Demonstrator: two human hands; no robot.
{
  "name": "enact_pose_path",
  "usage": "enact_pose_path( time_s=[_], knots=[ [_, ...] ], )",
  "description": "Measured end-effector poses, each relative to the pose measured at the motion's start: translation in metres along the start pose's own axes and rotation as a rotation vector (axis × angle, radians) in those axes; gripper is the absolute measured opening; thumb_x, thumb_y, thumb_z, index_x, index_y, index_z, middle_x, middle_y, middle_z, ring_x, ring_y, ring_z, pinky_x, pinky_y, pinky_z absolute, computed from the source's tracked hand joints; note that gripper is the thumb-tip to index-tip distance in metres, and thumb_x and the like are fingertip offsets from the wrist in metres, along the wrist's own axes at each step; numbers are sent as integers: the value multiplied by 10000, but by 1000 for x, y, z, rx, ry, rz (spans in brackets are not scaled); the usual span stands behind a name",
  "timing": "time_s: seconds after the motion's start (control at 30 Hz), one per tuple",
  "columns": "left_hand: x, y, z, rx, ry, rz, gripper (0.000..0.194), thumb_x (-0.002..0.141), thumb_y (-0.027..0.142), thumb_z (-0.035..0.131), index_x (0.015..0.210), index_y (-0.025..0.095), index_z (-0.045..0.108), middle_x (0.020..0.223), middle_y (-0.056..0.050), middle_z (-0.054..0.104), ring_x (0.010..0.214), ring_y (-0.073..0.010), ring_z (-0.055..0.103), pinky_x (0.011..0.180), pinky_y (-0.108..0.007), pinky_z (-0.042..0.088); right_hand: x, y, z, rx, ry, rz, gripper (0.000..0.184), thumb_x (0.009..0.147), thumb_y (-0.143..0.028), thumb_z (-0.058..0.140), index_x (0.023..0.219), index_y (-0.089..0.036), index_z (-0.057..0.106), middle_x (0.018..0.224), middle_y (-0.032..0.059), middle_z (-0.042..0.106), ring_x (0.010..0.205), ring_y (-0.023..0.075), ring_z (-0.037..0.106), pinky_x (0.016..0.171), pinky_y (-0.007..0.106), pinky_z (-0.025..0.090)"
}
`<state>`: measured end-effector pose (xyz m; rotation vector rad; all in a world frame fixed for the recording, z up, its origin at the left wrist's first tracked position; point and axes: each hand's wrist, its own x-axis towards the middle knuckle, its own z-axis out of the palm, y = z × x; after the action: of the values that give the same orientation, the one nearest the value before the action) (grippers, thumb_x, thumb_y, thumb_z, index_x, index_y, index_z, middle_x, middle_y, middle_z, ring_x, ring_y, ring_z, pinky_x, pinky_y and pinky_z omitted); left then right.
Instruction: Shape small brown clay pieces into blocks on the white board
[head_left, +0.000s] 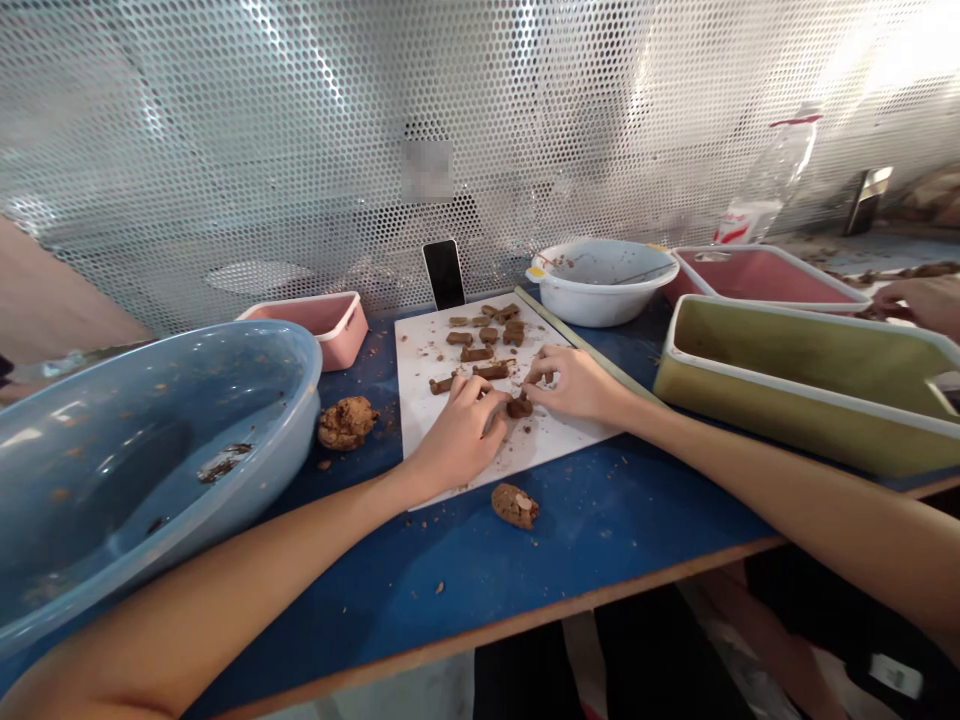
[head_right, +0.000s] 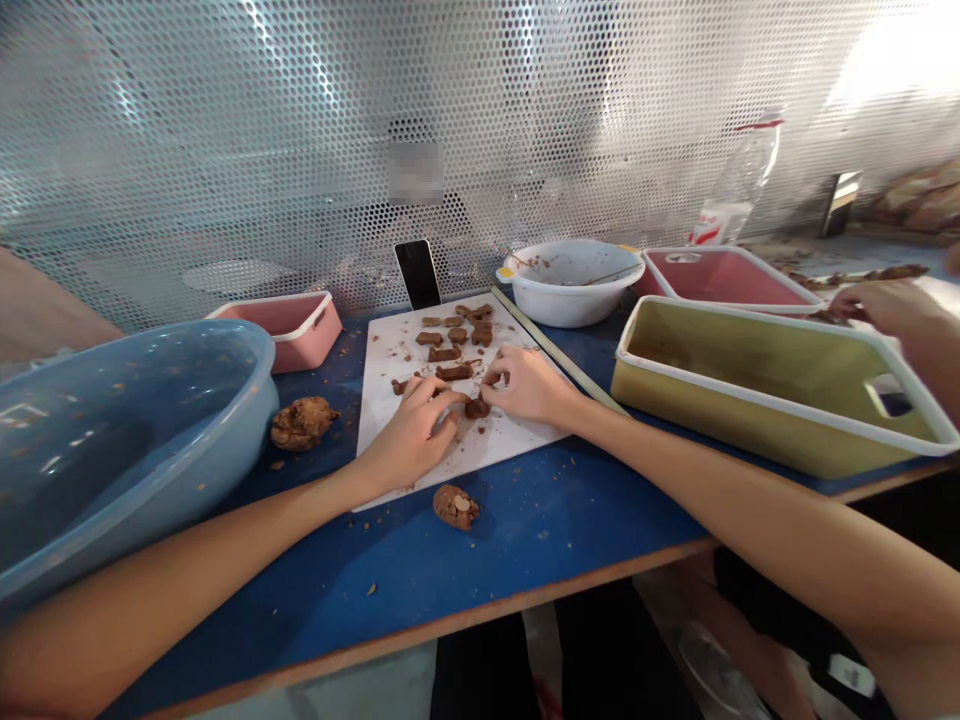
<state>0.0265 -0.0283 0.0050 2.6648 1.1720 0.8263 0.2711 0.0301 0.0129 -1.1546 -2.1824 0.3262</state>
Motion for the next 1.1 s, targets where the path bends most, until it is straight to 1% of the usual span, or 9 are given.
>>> enact_pose_path(
  time_s=[0.1,0.23,0.47,0.6,0.67,0.8,0.9,1.0,1.1],
  knots=[
    [0,-1,1,4,-2,5,246,1070,140,514,1216,184,707,1196,-134,604,1201,-332,503,1096,-570,514,0,4,0,-18,12,-41,158,910,-296,753,783,-222,810,877,58,721,768,206,687,744,362,535],
    [0,0,1,19,-10,1,241,1074,146,517,1222,193,701,1202,-129,601,1208,-332,506,1112,-580,503,-1,8,-3,-27,35,-132,152,950,-313,739,878,-228,842,928,75,717,898,243,719,859,392,572],
    [0,2,1,21,-9,-10,227,1073,141,537,1234,181,692,1201,-125,599,1224,-334,504,1113,-548,498,-2,12,-10,1,-55,-304,151,990,-317,741,1043,-271,875,1046,84,701,1043,272,685,1013,463,557],
    [0,1,0,20,-7,-7,225,1069,129,546,1240,180,682,1205,-122,601,1234,-333,504,1115,-541,489,-3,11,-11,13,-50,-334,172,1014,-329,720,1071,-277,874,1038,87,682,1037,272,665,1011,470,561],
    [-1,0,0,14,-5,-9,216,1068,129,548,1234,189,673,1210,-118,602,1234,-330,506,1105,-534,493,-6,5,-16,45,-27,-346,213,1041,-339,683,1151,-273,853,1058,91,689,1044,272,667,1000,468,565],
    [-2,0,0,0,10,-19,212,1071,134,536,1235,193,656,1219,-115,605,1239,-324,516,1073,-516,507,-14,-10,-30,171,-23,-437,291,1104,-313,590,1321,-293,782,1042,66,738,1013,256,677,973,448,565],
    [-2,1,0,9,7,-12,224,1081,152,525,1260,189,654,1227,-124,608,1253,-332,510,1074,-531,507,-16,-13,-34,126,-1,-460,273,1096,-297,595,1261,-300,812,1013,69,724,997,261,668,968,448,563],
    [-1,1,0,23,-8,-19,221,1075,149,523,1237,197,664,1222,-124,611,1238,-336,511,1075,-555,506,-15,-8,-31,79,-20,-456,246,1069,-292,623,1172,-300,847,983,77,693,992,268,668,950,444,570],
    [-1,1,1,31,6,-13,215,1076,149,521,1210,199,682,1218,-127,602,1238,-339,513,1073,-559,509,-13,-1,-27,47,-39,-456,219,1050,-282,657,1142,-298,855,1009,80,691,1011,265,674,954,433,573]
  ],
)
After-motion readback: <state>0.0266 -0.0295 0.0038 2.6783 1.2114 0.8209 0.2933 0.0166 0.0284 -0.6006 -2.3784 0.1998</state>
